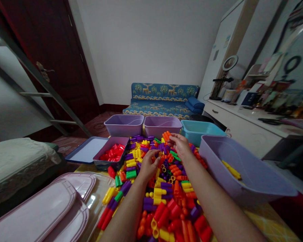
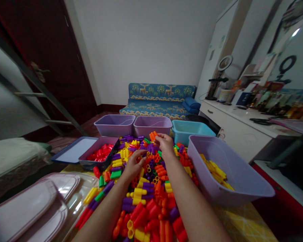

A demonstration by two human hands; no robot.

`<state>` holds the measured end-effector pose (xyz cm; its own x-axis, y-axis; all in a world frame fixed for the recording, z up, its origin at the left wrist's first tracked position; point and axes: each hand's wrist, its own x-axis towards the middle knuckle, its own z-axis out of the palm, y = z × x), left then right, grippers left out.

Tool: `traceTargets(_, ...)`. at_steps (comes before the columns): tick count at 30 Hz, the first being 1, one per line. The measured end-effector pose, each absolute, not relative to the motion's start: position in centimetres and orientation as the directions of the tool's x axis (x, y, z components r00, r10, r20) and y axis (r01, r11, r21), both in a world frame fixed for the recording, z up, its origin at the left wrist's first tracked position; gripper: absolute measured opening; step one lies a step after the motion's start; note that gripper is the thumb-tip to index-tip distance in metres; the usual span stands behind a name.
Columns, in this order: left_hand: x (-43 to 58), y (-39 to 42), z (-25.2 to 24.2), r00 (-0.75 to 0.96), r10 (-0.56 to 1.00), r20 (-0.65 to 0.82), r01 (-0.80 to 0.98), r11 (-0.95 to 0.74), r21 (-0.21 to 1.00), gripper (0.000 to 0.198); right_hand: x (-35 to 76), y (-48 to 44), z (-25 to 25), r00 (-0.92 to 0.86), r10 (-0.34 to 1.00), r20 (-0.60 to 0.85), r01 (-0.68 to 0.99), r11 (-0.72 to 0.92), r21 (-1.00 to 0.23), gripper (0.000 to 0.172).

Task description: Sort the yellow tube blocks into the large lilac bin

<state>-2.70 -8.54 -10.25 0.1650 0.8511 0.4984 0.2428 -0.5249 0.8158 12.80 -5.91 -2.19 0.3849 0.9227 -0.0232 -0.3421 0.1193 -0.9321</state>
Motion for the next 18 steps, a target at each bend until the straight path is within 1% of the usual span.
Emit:
traceTargets(3, -2.7, -8.6, -10.1, 0.160, 0.857, 0.490, 0.241, -0.515, 0.823, 0.027, 12.8, -2.9, -1.2, 0.435, 0.900, -0.021, -0.366, 0.155, -0.918, 0.013)
traceTargets(10, -2.8, -8.5, -10.1, 0.165, 0.853, 0.495, 0.263, -0.521, 0.812, 0.027, 12.6, 2.3, -1.3, 0.557, 0.829, -0.054, -0.349, 0.174, -0.921, 0.017)
traceTargets(14, -2.8, -8.5, -10.1, 0.178, 0.848, 0.500, 0.283, -0.530, 0.799, 0.027, 12.3, 3.3, -1.7, 0.566, 0.821, -0.068, -0.369, 0.178, -0.912, 0.017)
traceTargets(18, -2.8, -8.6, -10.0, 0.186, 0.838, 0.514, 0.289, -0.546, 0.786, 0.027, 12.1, 2.9, -2.0, 0.542, 0.839, -0.047, -0.396, 0.206, -0.895, 0.018)
